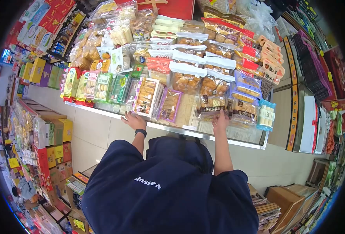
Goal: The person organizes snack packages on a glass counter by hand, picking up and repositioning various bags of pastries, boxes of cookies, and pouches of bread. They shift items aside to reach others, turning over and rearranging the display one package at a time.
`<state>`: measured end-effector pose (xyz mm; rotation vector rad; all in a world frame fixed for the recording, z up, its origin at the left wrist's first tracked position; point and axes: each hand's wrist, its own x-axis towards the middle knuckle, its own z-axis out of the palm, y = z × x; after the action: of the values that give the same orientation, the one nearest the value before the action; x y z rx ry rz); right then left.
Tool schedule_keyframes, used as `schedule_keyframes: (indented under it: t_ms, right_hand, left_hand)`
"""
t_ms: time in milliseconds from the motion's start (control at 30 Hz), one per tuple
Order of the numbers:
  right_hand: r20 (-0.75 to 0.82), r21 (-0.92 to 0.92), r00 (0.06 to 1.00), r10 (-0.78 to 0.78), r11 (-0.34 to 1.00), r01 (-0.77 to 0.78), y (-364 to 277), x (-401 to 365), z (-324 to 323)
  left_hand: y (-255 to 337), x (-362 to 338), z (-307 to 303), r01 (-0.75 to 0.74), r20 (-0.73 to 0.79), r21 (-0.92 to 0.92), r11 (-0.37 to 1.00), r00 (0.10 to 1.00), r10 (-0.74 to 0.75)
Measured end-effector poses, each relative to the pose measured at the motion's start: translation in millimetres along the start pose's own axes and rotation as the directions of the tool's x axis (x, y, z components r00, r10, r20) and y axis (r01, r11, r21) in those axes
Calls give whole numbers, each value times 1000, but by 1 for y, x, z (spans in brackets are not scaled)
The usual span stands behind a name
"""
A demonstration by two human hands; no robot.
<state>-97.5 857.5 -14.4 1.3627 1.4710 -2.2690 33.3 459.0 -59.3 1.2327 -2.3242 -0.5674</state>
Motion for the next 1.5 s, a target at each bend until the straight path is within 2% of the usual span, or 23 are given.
schedule_keyframes:
  t_ms: [67, 167, 267, 367, 467, 567, 667, 767, 867, 967, 1033, 1133, 1200, 1267, 1333, 1433, 1500]
  right_hand:
    - [-62, -26, 997, -43, 999, 42, -2, -9, 10]
    - [-44, -113, 993, -110, 988, 105, 9, 14, 7]
    - [-143, -17, 973, -178, 984, 178, 11, -5, 24]
    - [-91, 54, 991, -98, 993, 104, 15, 2, 13]
    - [146, 165, 987, 68, 982, -92, 9, 1, -3]
    - [166, 193, 974, 155, 963, -186, 4, -13, 0]
    - [217, 219, 971, 100, 964, -148, 3, -26, 2]
    - [293, 119, 956, 8, 992, -45, 0, -43, 1]
    - [361, -1, 933, -8, 1000, 9, -2, -57, 0]
    - [424, -123, 905, 43, 992, 11, -6, -72, 21]
    - [478, -266, 872, 108, 964, 27, -1, -68, 42]
    - [490, -481, 840, 233, 876, 38, 10, -68, 86]
    - [448, -613, 863, 235, 783, 105, 35, -56, 114]
    - [486, -701, 850, 203, 672, 240, 66, -41, 136]
    - [524, -785, 845, 103, 443, 433, 90, -37, 153]
    - [563, -800, 826, 25, 266, 537, 119, -18, 165]
    - [603, -762, 794, -74, 238, 602, 124, -13, 165]
  left_hand:
    - [11, 2, -9, 26, 23, -26, 999, 999, -26]
    - [1, 2, 1, 20, -18, -53, 998, 1000, -21]
    - [8, 3, -6, 48, 11, -54, 997, 999, -47]
    - [6, 5, -4, 50, -15, -45, 998, 999, -51]
    - [-3, 5, 6, 25, -38, -32, 999, 999, -26]
    - [-4, 2, 6, 7, -32, -14, 1000, 999, -7]
    - [1, 5, 3, -3, -32, -2, 1000, 999, 3]
    - [0, 3, 3, -2, -47, -16, 1000, 999, 1]
    - [1, 4, 2, -18, -43, 4, 1000, 999, 18]
    - [-4, 5, 5, 3, -42, -15, 1000, 999, -4]
    - [-2, 4, 5, 5, -48, -25, 1000, 999, -7]
    - [4, 4, 0, 5, -48, -20, 1000, 999, -6]
    - [3, 4, 0, 9, -37, -24, 1000, 999, -10]
    - [1, 5, 3, 1, -39, -4, 1000, 999, -1]
    - [4, 5, -1, 14, -32, -9, 1000, 999, -14]
    - [-3, 6, 5, 19, -45, -16, 1000, 999, -20]
    - [-4, 4, 6, 18, -22, -11, 1000, 1000, -18]
